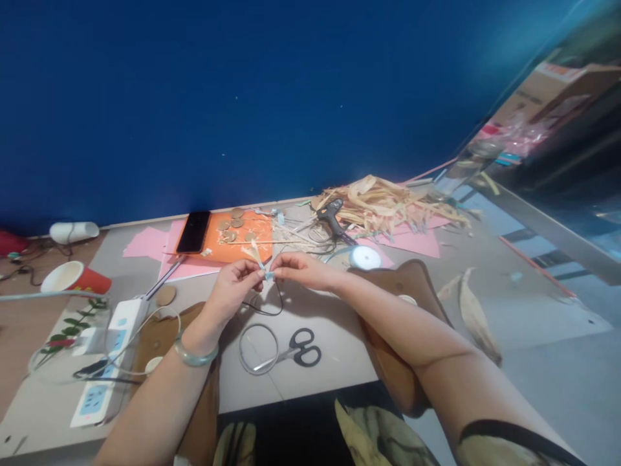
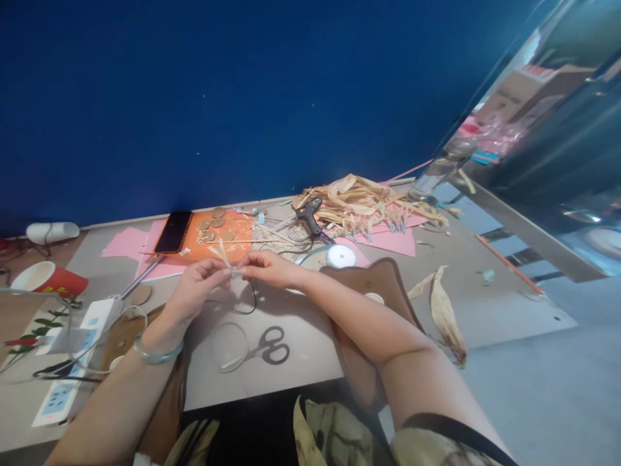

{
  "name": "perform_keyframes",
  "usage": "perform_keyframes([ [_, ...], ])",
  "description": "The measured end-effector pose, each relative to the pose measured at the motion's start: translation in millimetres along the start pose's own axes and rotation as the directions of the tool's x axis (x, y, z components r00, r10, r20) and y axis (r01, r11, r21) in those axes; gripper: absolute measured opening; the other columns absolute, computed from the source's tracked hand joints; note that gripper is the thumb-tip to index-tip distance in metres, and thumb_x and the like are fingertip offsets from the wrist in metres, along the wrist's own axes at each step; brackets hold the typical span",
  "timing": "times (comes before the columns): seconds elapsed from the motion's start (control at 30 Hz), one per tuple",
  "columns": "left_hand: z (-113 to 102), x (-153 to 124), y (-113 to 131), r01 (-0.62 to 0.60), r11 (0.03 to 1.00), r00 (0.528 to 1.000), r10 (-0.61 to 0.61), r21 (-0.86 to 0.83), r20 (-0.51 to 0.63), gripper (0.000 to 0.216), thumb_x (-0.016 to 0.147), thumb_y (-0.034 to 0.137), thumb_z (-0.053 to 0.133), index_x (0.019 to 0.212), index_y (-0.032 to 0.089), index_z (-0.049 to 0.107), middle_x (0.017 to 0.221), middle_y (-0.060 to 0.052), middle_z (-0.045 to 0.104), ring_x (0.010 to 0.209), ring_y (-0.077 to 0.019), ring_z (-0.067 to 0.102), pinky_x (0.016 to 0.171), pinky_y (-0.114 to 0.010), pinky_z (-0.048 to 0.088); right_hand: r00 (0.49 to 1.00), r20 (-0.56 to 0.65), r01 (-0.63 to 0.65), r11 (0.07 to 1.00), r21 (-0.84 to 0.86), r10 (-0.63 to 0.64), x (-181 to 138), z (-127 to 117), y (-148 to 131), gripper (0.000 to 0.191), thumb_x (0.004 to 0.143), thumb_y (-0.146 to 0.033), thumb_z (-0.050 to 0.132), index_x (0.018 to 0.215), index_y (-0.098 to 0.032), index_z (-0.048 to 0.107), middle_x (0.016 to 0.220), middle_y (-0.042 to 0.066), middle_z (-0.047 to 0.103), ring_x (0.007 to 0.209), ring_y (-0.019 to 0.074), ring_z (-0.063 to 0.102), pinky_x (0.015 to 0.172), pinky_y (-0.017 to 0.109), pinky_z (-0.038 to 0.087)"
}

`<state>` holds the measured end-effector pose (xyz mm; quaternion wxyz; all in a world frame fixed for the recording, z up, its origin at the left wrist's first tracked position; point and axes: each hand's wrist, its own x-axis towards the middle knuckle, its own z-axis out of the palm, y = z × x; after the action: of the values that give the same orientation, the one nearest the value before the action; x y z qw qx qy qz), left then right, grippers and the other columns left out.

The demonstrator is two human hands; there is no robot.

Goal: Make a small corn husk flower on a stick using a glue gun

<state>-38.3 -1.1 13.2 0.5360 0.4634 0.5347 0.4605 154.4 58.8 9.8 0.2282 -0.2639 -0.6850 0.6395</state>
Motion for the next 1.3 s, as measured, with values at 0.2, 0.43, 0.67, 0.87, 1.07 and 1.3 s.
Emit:
perform_keyframes([
  [0.2,2.0,0.0,-1.1,0.008,1.000,1.000,-0.008,0.020,-0.001,0.030,0.065,0.037,0.078,0.073,0.014,0.061,0.058,0.001,0.063,0.053,-0.0106,0.058,0.056,-0.023,0.048,0.998,-0.054,0.011,1.000,-0.015,-0.012,1.3,2.3,1.7,0.019,0.080,-0.032,0.067,0.081,-0.014,0.062,0.075,0.000,0.060,0.070,0.0107,0.054,0.070,0.024,0.042],
  [0.43,2.1,0.1,-3.6,0.007,1.000,1.000,-0.007,0.012,-0.022,0.029,0.066,0.036,0.077,0.074,0.014,0.060,0.058,0.001,0.063,0.054,-0.0110,0.060,0.058,-0.023,0.049,0.996,-0.079,0.038,0.999,-0.032,-0.041,0.0,2.0,-0.2,0.022,0.079,-0.035,0.068,0.078,-0.014,0.063,0.075,0.001,0.063,0.071,0.0114,0.056,0.070,0.025,0.044],
  [0.67,4.1,-2.2,0.1,0.039,0.999,0.998,-0.039,0.015,-0.043,0.030,0.065,0.036,0.078,0.073,0.014,0.059,0.058,0.000,0.063,0.053,-0.0111,0.060,0.057,-0.023,0.049,0.995,-0.085,0.048,0.999,0.014,-0.047,-1.2,2.3,-0.1,0.023,0.077,-0.035,0.071,0.076,-0.014,0.062,0.072,0.000,0.063,0.069,0.0109,0.056,0.069,0.025,0.045],
  [0.87,2.8,-1.8,-1.1,0.024,1.000,0.998,-0.023,0.009,-0.052,0.031,0.064,0.037,0.078,0.073,0.015,0.058,0.057,0.002,0.062,0.052,-0.0102,0.058,0.055,-0.022,0.048,0.993,-0.106,0.057,0.997,0.046,-0.052,-1.6,1.6,-0.5,0.021,0.076,-0.032,0.072,0.076,-0.014,0.061,0.072,0.000,0.063,0.068,0.0107,0.057,0.069,0.025,0.045],
  [1.07,2.4,-0.7,-3.8,0.029,0.999,0.998,-0.029,0.014,-0.058,0.031,0.065,0.038,0.077,0.074,0.015,0.058,0.056,0.002,0.061,0.052,-0.0099,0.058,0.055,-0.022,0.047,0.989,-0.136,0.071,0.997,0.037,-0.066,-2.7,0.3,-2.1,0.015,0.075,-0.027,0.070,0.078,-0.015,0.062,0.073,0.000,0.064,0.068,0.0111,0.058,0.070,0.027,0.047],
  [1.3,1.4,0.1,-0.2,0.008,1.000,0.995,-0.009,-0.009,-0.100,0.035,0.062,0.039,0.079,0.074,0.014,0.059,0.058,0.003,0.060,0.051,-0.0090,0.056,0.054,-0.021,0.046,0.953,-0.258,0.188,0.979,0.084,-0.161,1.3,-2.2,5.6,0.012,0.067,-0.009,0.054,0.073,-0.016,0.062,0.090,0.003,0.066,0.085,0.0144,0.060,0.080,0.030,0.045],
])
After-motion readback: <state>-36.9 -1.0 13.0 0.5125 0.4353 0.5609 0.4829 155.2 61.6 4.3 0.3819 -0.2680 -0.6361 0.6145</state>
